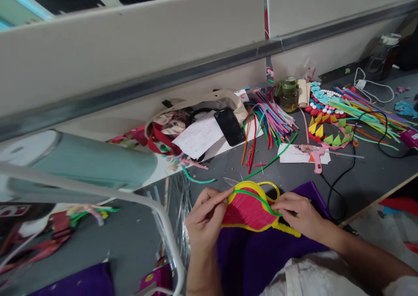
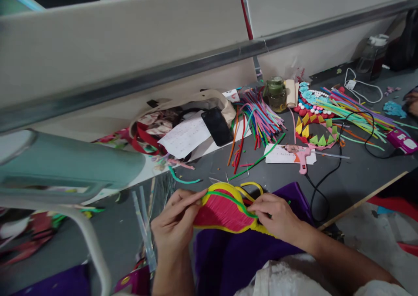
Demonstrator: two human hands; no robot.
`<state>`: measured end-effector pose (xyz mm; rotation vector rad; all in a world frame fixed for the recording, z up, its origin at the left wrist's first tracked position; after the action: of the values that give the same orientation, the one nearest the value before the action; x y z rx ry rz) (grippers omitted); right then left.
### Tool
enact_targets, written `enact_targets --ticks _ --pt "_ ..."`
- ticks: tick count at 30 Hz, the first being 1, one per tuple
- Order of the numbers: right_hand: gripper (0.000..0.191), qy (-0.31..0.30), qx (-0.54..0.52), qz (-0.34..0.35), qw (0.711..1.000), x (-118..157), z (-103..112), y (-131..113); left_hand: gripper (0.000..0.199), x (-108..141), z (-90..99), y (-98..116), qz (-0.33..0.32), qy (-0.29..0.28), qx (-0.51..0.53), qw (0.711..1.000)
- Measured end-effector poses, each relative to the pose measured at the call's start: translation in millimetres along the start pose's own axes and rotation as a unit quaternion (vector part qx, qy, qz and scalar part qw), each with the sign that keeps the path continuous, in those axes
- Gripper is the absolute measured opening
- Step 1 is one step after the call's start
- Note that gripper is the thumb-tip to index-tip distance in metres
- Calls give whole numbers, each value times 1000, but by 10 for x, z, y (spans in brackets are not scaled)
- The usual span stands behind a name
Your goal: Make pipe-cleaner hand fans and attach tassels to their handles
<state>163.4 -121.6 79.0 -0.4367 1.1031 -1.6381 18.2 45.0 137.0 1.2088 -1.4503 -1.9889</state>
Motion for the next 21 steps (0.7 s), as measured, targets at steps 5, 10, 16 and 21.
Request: enact_targets --ticks 5,10,16,21 --pt "21 -22 -4 -48 999 26 38 33 30 2 7 -55 3 1 0 1000" --pt "21 -37 -8 -67 997 63 29 70 30 3 -2 -102 5 -5 5 1000" --pt "21 -38 -11 -54 998 61 13 90 31 10 -7 -116 2 -7 4 1000" --pt "22 -34 -4 -62 997 92 -11 147 32 26 4 -162 2 -3 17 1000"
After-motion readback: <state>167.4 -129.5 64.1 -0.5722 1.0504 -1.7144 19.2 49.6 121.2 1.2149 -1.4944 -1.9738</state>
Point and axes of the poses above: each hand's wrist, its own x-axis away from the middle knuckle, its own z-axis out of the back of the hand, y = z × x, the point moved 8 cm from there along -x, towards the middle knuckle, and after that the axes turned 15 degrees about x, right-handed, at the moved point
